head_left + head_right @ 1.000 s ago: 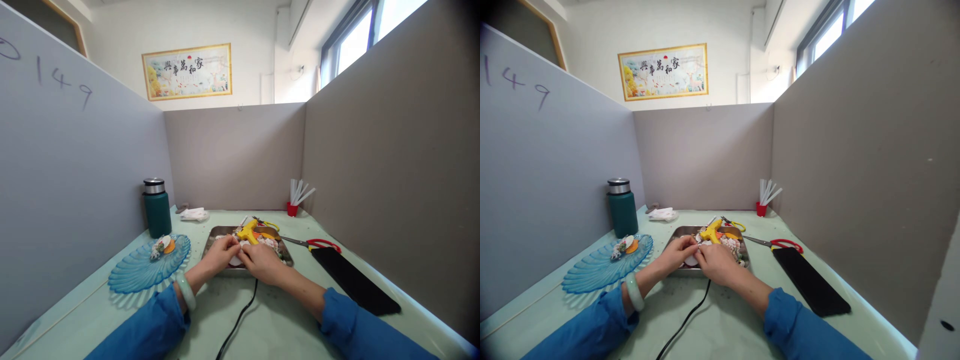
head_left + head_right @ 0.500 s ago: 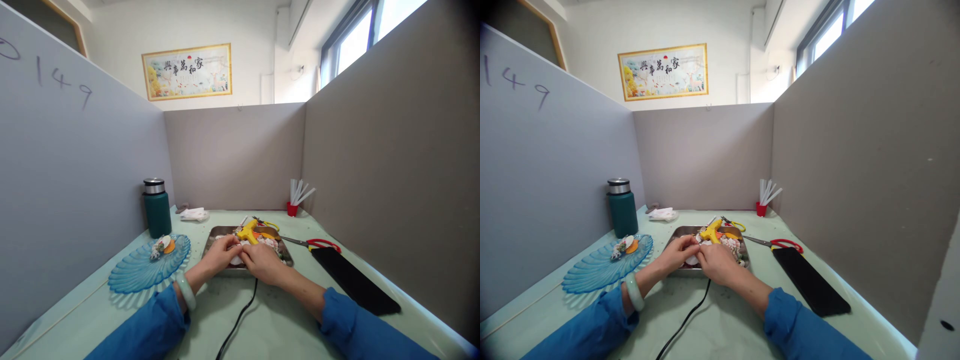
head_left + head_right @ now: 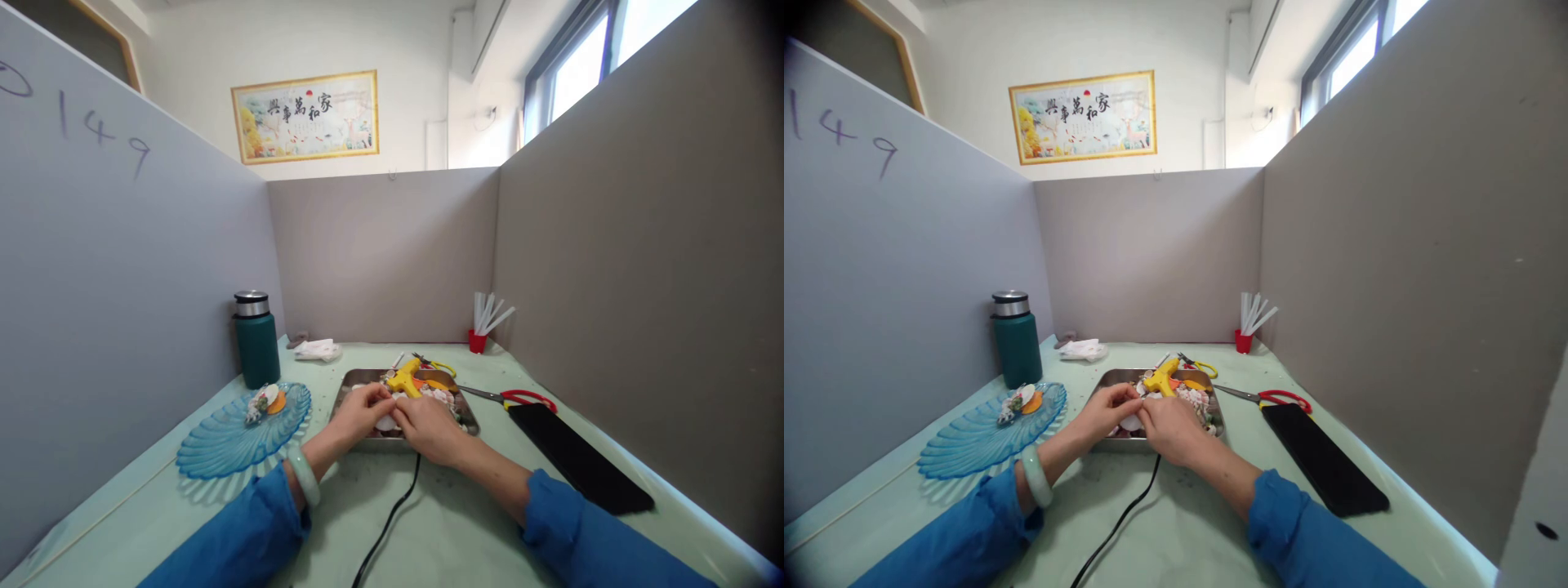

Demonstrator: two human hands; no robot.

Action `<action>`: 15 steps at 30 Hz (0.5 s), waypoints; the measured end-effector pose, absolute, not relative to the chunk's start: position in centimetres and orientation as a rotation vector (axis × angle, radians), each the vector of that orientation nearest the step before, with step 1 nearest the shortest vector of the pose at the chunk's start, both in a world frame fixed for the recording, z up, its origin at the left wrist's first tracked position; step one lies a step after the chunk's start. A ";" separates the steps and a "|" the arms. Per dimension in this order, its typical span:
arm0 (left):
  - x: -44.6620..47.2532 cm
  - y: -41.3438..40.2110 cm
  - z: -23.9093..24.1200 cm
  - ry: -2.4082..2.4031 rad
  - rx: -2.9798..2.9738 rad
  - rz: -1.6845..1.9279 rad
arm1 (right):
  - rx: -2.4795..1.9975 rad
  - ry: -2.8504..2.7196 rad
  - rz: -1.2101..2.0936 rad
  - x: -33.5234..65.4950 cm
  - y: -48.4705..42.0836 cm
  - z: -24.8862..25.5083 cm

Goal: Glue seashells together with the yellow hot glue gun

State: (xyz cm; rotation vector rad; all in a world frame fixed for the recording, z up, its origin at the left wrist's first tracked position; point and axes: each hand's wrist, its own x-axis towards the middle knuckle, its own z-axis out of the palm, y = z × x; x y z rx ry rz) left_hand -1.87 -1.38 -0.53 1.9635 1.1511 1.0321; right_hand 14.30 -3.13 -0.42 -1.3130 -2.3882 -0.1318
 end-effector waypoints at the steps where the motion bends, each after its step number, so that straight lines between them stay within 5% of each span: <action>1: -1.9 -1.3 -0.6 1.149 1.962 1.037 | -1.315 -2.384 -0.124 14.3 -3.1 -0.5; 15: -1.9 -0.9 -1.0 1.194 1.901 1.095 | -1.319 -2.332 -0.119 14.3 -2.9 -0.7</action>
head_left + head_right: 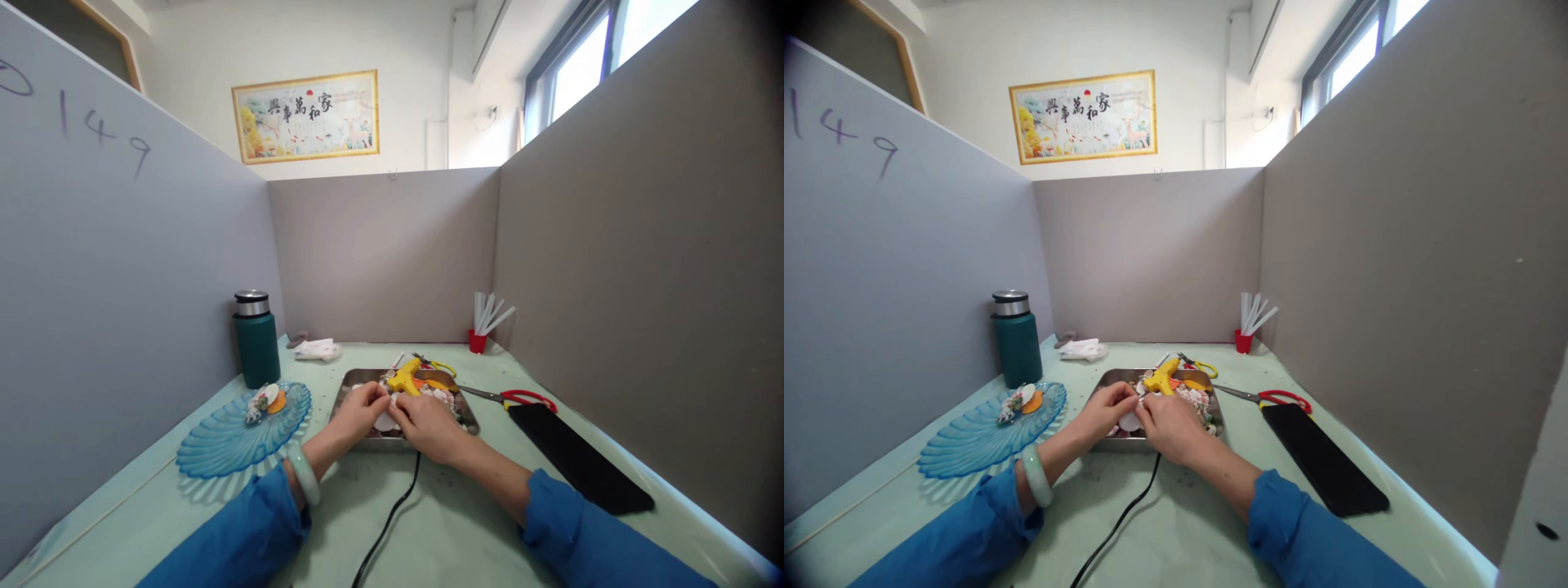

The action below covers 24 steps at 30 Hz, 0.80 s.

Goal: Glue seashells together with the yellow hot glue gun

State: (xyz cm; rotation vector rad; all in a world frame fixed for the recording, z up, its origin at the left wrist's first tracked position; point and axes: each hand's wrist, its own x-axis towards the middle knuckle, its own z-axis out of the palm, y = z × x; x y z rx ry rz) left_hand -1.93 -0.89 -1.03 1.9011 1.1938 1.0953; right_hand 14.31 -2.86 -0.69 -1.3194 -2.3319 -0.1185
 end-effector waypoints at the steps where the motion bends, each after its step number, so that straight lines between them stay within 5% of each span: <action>1: -1.9 -0.9 -1.1 1.201 1.897 1.108 | -1.309 -2.337 -0.115 14.3 -2.9 -0.7; 24: -2.0 -0.9 -0.6 1.211 1.977 1.032 | -1.291 -2.370 -0.148 14.4 -2.7 -0.8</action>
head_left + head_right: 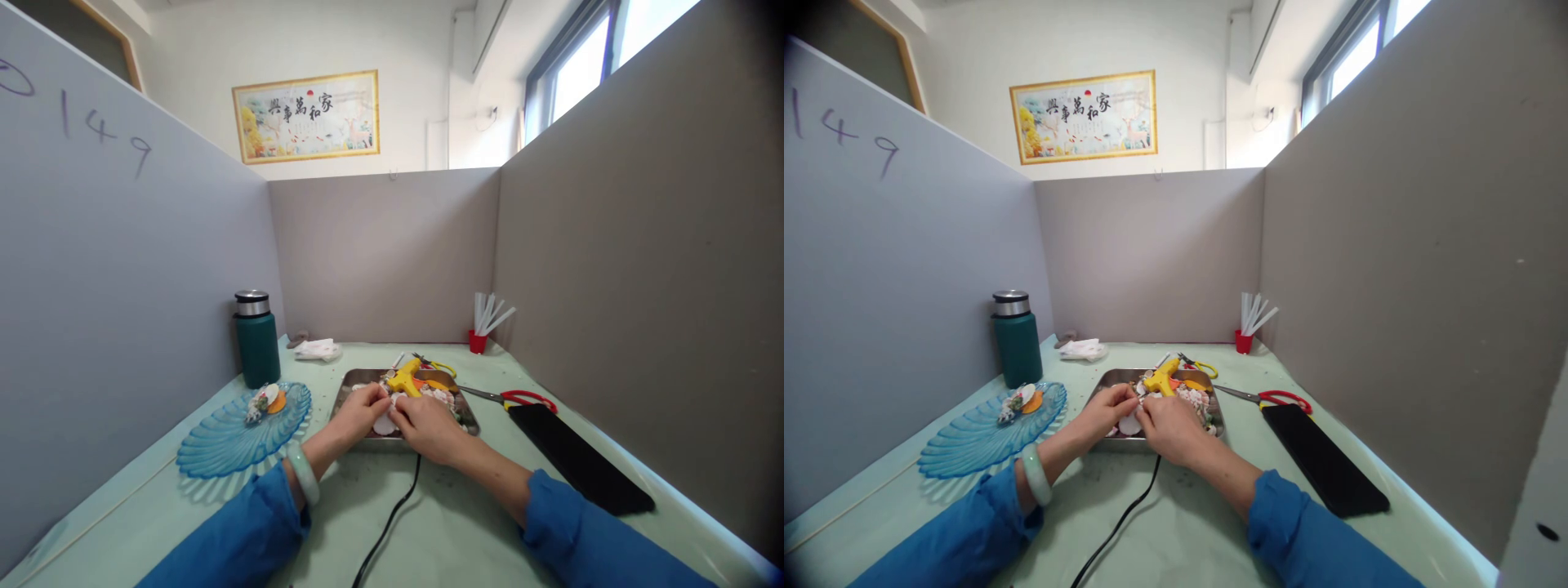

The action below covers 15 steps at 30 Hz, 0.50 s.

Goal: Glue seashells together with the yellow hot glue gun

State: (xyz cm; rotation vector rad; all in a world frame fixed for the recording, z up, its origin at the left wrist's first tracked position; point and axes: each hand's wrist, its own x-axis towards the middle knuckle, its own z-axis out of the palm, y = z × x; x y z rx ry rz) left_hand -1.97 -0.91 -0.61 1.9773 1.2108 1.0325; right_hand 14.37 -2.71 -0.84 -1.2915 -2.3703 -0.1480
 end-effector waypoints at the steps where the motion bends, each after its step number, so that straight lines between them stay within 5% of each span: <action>1: -2.0 -0.9 -0.6 1.203 1.970 1.028 | -1.287 -2.372 -0.149 14.4 -2.7 -0.8; 15: -1.9 -1.0 -0.6 1.199 1.988 1.029 | -1.308 -2.372 -0.157 14.3 -2.8 -0.8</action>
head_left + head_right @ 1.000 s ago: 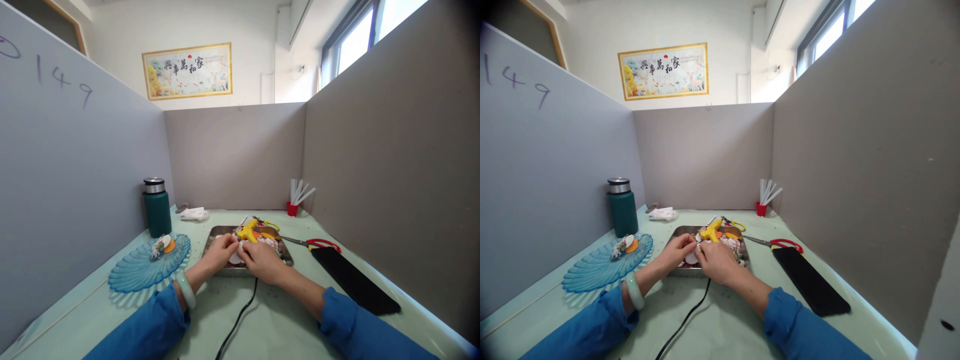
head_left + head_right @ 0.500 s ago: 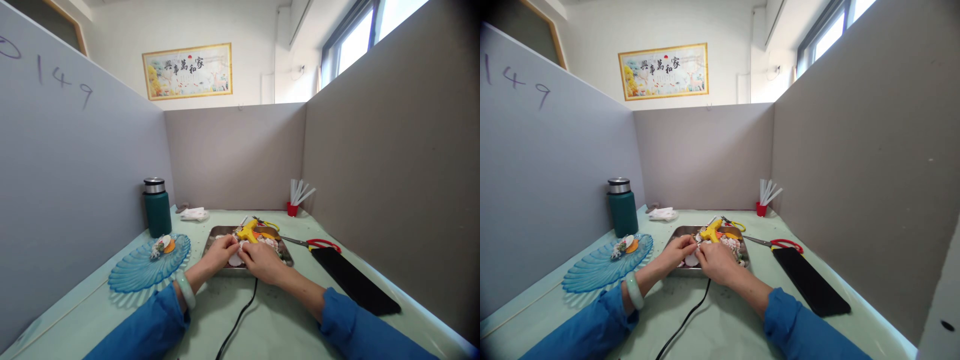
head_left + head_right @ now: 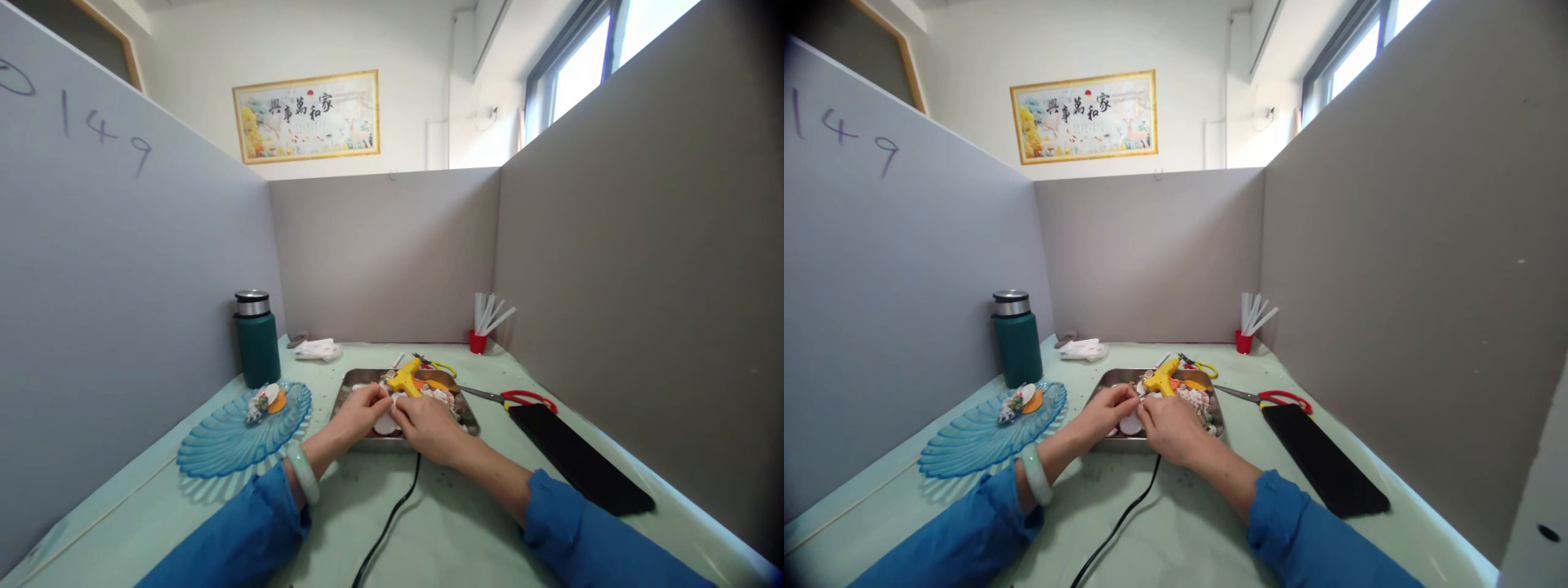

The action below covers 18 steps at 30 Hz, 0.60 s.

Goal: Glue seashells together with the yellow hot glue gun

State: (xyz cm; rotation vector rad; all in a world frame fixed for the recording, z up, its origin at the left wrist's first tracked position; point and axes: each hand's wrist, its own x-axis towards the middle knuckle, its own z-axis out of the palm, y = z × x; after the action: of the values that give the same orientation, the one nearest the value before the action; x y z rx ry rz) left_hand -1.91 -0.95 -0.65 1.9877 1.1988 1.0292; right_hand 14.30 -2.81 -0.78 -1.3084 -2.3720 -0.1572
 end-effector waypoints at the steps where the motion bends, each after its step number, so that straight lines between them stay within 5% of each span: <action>1: -1.9 -0.9 -0.7 1.197 1.992 1.036 | -1.307 -2.368 -0.162 14.3 -2.8 -0.8; 18: -1.7 -1.4 -0.4 1.178 1.964 1.061 | -1.338 -2.326 -0.080 14.3 -2.8 -0.5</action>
State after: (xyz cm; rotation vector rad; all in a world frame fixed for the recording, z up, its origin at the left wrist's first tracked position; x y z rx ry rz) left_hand -1.74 -1.36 -0.35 1.9645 1.1785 1.0613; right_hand 14.33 -2.82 -0.50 -1.3383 -2.3258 -0.0803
